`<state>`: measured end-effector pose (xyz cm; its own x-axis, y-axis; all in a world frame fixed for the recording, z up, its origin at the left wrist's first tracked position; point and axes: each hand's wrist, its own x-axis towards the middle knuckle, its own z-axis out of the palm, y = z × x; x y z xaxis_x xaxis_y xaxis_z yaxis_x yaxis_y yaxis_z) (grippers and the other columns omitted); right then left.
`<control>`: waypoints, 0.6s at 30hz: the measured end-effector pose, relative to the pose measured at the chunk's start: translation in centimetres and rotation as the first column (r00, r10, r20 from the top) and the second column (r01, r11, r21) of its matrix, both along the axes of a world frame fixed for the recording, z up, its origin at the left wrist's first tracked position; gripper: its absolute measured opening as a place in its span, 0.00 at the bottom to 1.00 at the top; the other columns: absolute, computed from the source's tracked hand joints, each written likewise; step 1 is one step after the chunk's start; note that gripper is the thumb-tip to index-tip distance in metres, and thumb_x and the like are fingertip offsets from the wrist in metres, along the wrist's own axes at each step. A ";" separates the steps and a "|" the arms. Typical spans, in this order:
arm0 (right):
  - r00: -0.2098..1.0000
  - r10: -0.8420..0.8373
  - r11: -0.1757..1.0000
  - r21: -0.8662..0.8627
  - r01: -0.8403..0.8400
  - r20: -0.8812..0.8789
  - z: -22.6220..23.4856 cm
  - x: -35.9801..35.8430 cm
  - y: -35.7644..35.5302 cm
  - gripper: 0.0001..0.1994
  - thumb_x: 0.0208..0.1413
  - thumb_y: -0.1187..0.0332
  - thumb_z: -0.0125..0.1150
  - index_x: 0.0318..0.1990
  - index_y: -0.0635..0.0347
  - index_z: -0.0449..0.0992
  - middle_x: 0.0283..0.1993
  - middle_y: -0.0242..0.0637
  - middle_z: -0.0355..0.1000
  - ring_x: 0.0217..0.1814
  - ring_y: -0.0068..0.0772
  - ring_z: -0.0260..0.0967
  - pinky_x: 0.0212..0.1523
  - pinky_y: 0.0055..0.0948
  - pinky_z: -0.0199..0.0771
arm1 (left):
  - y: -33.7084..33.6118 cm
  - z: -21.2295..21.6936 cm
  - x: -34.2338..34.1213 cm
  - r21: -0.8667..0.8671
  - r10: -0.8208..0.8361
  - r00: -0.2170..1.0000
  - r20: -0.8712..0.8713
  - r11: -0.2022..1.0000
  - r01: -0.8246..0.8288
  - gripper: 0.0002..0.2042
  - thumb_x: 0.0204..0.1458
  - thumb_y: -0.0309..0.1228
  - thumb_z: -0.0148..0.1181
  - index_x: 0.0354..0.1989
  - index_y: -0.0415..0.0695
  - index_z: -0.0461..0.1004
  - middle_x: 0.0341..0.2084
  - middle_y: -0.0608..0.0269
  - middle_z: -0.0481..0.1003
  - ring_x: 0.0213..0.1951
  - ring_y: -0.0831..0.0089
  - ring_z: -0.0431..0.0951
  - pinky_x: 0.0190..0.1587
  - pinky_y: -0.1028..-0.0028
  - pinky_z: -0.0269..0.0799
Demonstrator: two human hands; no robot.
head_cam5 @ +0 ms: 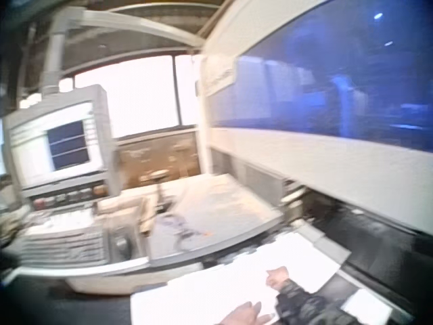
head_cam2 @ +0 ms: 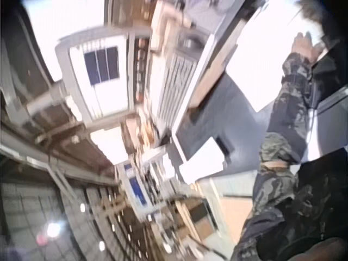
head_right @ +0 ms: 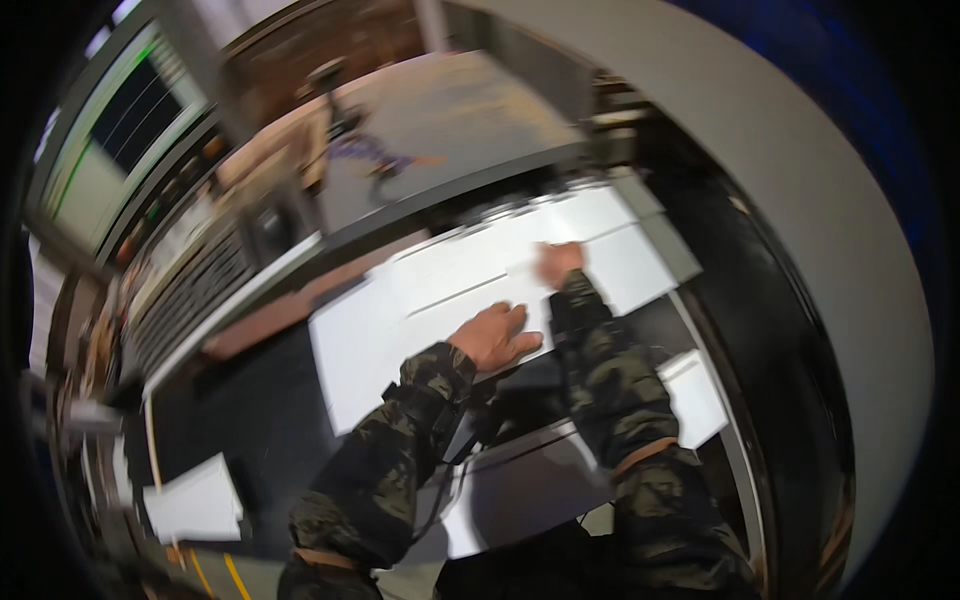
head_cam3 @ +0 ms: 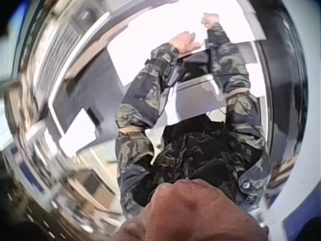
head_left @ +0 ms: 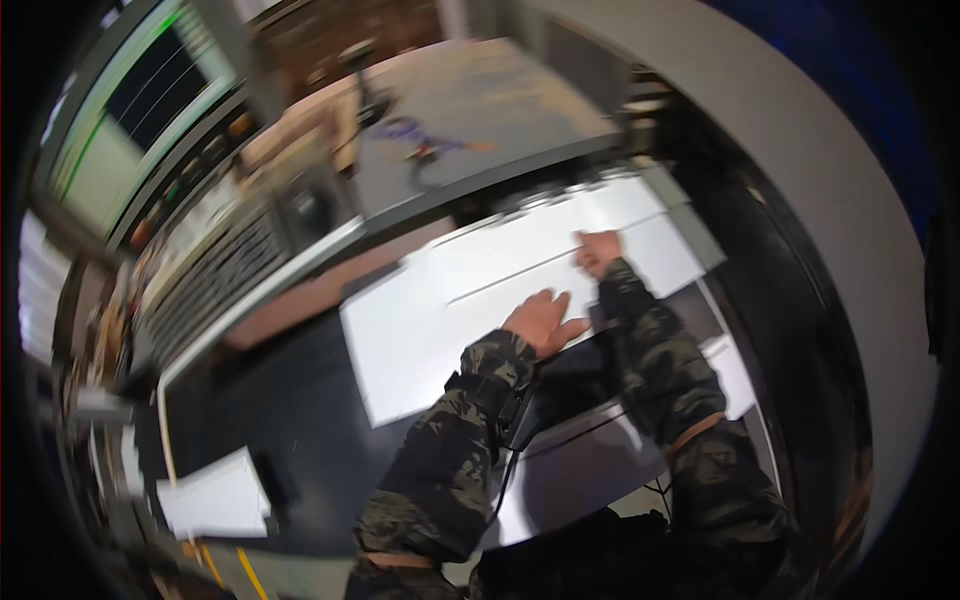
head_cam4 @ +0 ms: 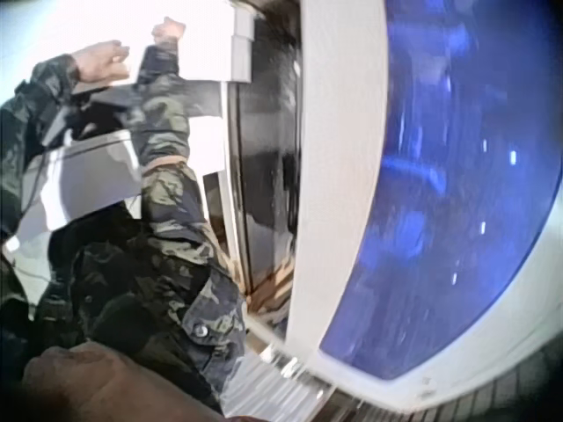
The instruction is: The person is trimming and organizing furniture panels in a workshop environment.
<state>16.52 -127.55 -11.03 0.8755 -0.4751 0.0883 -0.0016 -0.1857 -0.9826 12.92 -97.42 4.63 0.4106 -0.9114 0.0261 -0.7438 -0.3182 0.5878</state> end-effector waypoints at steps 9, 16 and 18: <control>0.895 0.198 0.957 0.275 -0.090 -0.400 8.5 -2.0 8.5 0.23 0.61 0.55 0.60 0.16 0.54 0.67 0.10 0.30 0.60 0.08 0.22 0.50 0.08 0.26 0.44 | 34.0 11.2 -12.9 -0.304 0.679 0.676 -0.288 0.604 -0.736 0.20 0.59 0.38 0.58 0.52 0.34 0.74 0.40 0.45 0.79 0.38 0.61 0.81 0.43 0.68 0.75; 0.820 0.456 0.875 0.008 -0.483 -0.347 22.6 -2.6 25.0 0.19 0.63 0.52 0.56 0.29 0.59 0.73 0.15 0.31 0.68 0.10 0.19 0.59 0.09 0.22 0.55 | 61.6 -0.9 -21.9 -0.230 0.782 -0.142 -0.607 -0.344 -0.910 0.26 0.61 0.38 0.57 0.61 0.31 0.65 0.33 0.62 0.75 0.27 0.81 0.72 0.26 0.80 0.69; 0.778 0.523 0.821 -0.041 -0.570 -0.349 27.5 -3.5 30.5 0.19 0.64 0.53 0.55 0.31 0.61 0.73 0.18 0.32 0.70 0.11 0.20 0.62 0.10 0.21 0.58 | 66.1 -1.5 -22.3 -0.193 0.740 -0.164 -0.653 -0.371 -0.908 0.33 0.61 0.42 0.58 0.68 0.33 0.55 0.33 0.62 0.71 0.27 0.80 0.71 0.25 0.80 0.68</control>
